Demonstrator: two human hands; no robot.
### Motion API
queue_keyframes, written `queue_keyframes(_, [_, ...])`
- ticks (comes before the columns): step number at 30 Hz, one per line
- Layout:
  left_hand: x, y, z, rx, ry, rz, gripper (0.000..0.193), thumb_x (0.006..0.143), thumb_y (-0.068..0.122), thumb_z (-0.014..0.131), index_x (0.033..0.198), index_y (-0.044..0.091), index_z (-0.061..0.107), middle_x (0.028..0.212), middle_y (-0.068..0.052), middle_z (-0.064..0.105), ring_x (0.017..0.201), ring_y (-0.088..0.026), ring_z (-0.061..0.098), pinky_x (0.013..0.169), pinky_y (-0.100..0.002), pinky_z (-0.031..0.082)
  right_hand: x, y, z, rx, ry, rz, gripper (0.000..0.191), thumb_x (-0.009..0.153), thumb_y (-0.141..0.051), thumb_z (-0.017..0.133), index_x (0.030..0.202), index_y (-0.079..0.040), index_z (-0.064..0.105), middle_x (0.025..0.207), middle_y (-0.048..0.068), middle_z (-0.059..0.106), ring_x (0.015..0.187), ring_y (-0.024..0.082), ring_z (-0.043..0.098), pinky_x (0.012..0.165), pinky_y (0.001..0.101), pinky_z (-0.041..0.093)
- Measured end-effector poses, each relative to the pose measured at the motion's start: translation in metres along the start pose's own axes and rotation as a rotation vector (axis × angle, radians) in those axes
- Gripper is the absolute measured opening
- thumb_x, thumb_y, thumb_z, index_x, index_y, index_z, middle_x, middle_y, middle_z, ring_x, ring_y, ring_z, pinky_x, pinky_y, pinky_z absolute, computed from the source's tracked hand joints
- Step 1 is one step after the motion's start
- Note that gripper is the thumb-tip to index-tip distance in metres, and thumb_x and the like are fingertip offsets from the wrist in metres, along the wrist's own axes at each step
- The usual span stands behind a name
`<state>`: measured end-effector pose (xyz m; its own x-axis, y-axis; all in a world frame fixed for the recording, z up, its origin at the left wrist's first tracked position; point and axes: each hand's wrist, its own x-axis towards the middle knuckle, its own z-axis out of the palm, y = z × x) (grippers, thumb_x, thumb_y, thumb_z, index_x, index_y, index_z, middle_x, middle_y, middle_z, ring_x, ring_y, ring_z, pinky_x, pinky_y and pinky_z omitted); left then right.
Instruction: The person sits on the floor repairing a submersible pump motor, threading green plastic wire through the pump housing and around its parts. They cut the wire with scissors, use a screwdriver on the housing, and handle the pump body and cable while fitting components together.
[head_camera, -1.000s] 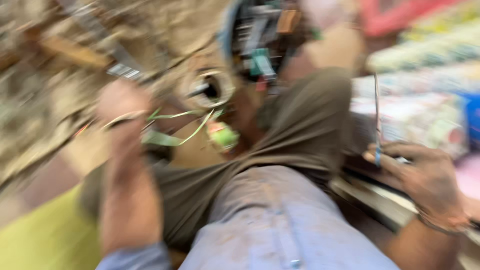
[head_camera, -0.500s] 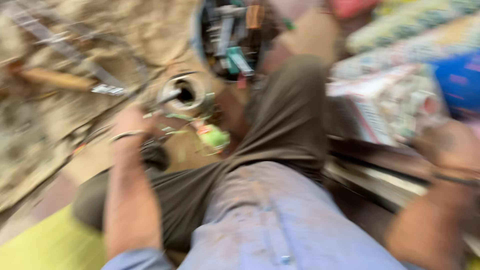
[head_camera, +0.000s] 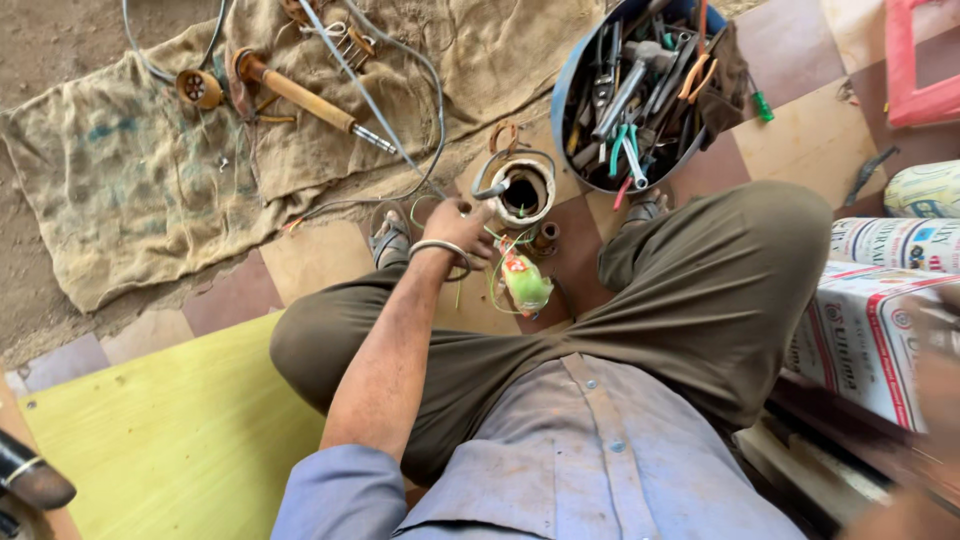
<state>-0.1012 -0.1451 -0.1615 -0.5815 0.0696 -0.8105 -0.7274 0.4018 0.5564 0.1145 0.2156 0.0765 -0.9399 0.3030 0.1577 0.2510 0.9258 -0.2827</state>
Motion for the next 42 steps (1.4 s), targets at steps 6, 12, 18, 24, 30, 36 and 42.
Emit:
queue_keyframes(6, [0.033,0.0,0.027,-0.056,0.049,0.075,0.043,0.088,0.026,0.064,0.11,-0.011,0.066,0.094,-0.024,0.076,0.063,-0.03,0.077,0.055,-0.044,0.065,0.088,-0.091,0.15,0.458,-0.292,-0.35,0.014,0.091,-0.018,0.076,0.104,-0.011,0.078,0.099,0.008,0.075,0.083,0.028,0.071,0.072,0.0374,0.056])
queue_keyframes(12, [0.058,0.008,0.043,0.249,0.504,0.263,0.063,0.076,0.029,0.079,0.124,-0.004,0.055,0.101,-0.031,0.071,0.099,-0.046,0.07,0.09,-0.049,0.055,0.117,-0.131,0.253,0.079,-0.394,-0.678,0.05,0.067,-0.019,0.076,0.117,-0.017,0.076,0.155,0.022,0.039,0.137,0.039,0.042,0.098,0.051,0.044])
queue_keyframes(18, [0.066,0.031,0.041,0.395,0.458,0.317,0.053,0.075,0.025,0.075,0.124,0.007,0.063,0.096,-0.029,0.073,0.097,-0.045,0.071,0.088,-0.049,0.056,0.125,-0.119,0.299,0.266,-0.462,-0.515,0.037,0.071,-0.022,0.076,0.109,-0.024,0.078,0.164,0.02,0.026,0.147,0.041,0.028,0.108,0.0542,0.038])
queue_keyframes(24, [0.067,0.051,0.043,0.517,0.403,0.277,0.031,0.078,0.027,0.073,0.104,0.012,0.078,0.091,-0.024,0.074,0.093,-0.042,0.072,0.085,-0.048,0.057,0.134,-0.109,0.305,0.242,-0.499,-0.506,0.024,0.08,-0.023,0.07,0.102,-0.026,0.081,0.165,0.017,0.027,0.148,0.04,0.029,0.106,0.0533,0.039])
queue_keyframes(30, [0.07,0.056,0.054,0.563,0.441,0.222,0.023,0.078,0.022,0.07,0.094,0.009,0.08,0.087,-0.025,0.073,0.09,-0.042,0.072,0.085,-0.048,0.057,0.139,-0.112,0.295,0.046,-0.51,-0.531,0.023,0.086,-0.023,0.064,0.103,-0.023,0.079,0.166,0.018,0.025,0.149,0.04,0.028,0.1,0.0608,0.039])
queue_keyframes(36, [0.071,0.052,0.056,0.594,0.473,0.172,0.023,0.076,0.019,0.07,0.094,0.009,0.08,0.091,-0.025,0.074,0.094,-0.042,0.072,0.088,-0.048,0.057,0.135,-0.114,0.292,0.12,-0.518,-0.497,0.029,0.083,-0.021,0.063,0.108,-0.023,0.078,0.163,0.018,0.025,0.146,0.042,0.028,0.097,0.0645,0.039])
queue_keyframes(42, [0.03,0.067,0.062,0.401,0.524,0.244,0.063,0.075,0.023,0.075,0.136,0.018,0.06,0.1,-0.026,0.073,0.099,-0.044,0.069,0.091,-0.05,0.055,0.147,-0.094,0.282,0.519,-0.565,-0.483,0.033,0.072,-0.012,0.075,0.102,-0.023,0.082,0.155,0.022,0.039,0.132,0.042,0.047,0.099,0.0484,0.048])
